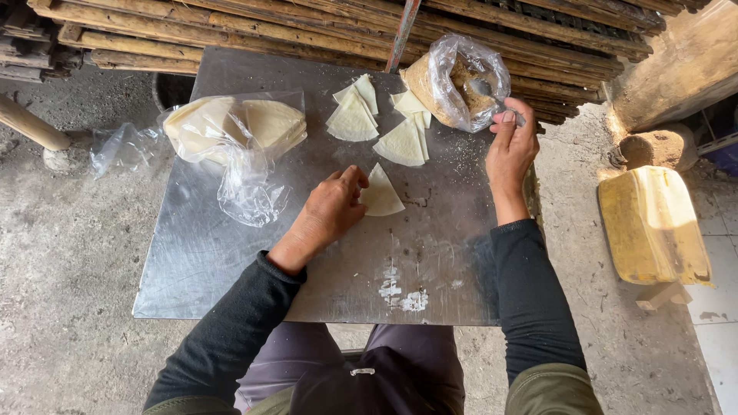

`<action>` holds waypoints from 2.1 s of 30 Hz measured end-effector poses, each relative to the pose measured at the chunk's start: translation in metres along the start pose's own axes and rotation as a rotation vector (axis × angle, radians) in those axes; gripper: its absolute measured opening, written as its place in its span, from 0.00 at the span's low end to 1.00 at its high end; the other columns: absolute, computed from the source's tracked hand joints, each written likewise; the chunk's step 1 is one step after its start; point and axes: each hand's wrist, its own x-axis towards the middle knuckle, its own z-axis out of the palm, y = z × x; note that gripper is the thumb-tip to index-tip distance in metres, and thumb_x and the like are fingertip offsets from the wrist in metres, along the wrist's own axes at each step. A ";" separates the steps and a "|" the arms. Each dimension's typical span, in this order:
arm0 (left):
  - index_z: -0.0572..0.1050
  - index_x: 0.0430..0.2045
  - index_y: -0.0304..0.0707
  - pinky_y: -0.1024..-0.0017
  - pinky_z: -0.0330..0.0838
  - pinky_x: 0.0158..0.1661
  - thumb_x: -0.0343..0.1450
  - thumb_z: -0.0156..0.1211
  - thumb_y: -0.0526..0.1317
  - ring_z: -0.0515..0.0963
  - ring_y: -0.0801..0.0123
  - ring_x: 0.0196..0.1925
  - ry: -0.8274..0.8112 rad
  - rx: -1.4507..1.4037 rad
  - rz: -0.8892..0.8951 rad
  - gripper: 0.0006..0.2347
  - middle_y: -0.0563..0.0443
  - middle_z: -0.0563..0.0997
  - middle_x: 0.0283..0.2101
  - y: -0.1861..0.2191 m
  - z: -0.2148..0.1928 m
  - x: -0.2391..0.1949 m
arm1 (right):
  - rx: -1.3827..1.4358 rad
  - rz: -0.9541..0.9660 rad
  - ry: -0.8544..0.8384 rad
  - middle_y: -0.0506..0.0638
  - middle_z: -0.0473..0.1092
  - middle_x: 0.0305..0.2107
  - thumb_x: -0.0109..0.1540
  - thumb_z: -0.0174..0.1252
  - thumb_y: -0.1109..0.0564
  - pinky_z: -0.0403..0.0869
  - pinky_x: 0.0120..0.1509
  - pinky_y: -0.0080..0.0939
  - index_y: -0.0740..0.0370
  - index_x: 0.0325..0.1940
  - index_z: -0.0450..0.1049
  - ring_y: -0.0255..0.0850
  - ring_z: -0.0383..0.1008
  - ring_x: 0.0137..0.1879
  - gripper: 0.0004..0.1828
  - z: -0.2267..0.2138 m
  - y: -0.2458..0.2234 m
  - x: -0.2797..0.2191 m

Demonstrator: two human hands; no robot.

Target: The person folds triangular wrappers on a metal table, scoops a grainy filling from a plastic bag with a spoon, and places it into each wrapper. The person then folds the wrappers closed and stacks them on the table.

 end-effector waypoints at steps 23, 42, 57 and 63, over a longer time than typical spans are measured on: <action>0.74 0.37 0.37 0.67 0.80 0.37 0.66 0.64 0.33 0.86 0.64 0.33 -0.056 0.001 -0.124 0.09 0.49 0.84 0.30 0.009 -0.018 0.000 | 0.469 0.260 0.160 0.49 0.76 0.36 0.77 0.43 0.55 0.74 0.45 0.34 0.61 0.56 0.69 0.33 0.76 0.38 0.11 -0.012 0.008 0.004; 0.74 0.35 0.35 0.65 0.78 0.36 0.65 0.64 0.33 0.85 0.61 0.33 -0.043 -0.061 -0.122 0.08 0.47 0.84 0.30 -0.007 -0.018 0.001 | 1.021 0.322 0.118 0.52 0.74 0.34 0.75 0.48 0.60 0.74 0.43 0.37 0.64 0.49 0.74 0.38 0.75 0.39 0.09 -0.033 -0.054 -0.028; 0.75 0.35 0.34 0.67 0.79 0.36 0.65 0.64 0.31 0.86 0.63 0.33 -0.040 -0.092 -0.103 0.08 0.46 0.84 0.30 -0.009 -0.016 0.002 | 0.502 0.111 -0.368 0.46 0.71 0.36 0.77 0.46 0.50 0.68 0.43 0.30 0.63 0.47 0.72 0.30 0.69 0.38 0.16 -0.023 -0.107 -0.080; 0.75 0.35 0.35 0.66 0.78 0.36 0.64 0.64 0.32 0.86 0.62 0.33 -0.054 -0.066 -0.121 0.08 0.46 0.84 0.31 -0.011 -0.014 0.004 | 0.387 -0.076 -0.460 0.48 0.71 0.35 0.77 0.46 0.49 0.69 0.45 0.31 0.64 0.49 0.73 0.32 0.70 0.40 0.17 -0.025 -0.119 -0.081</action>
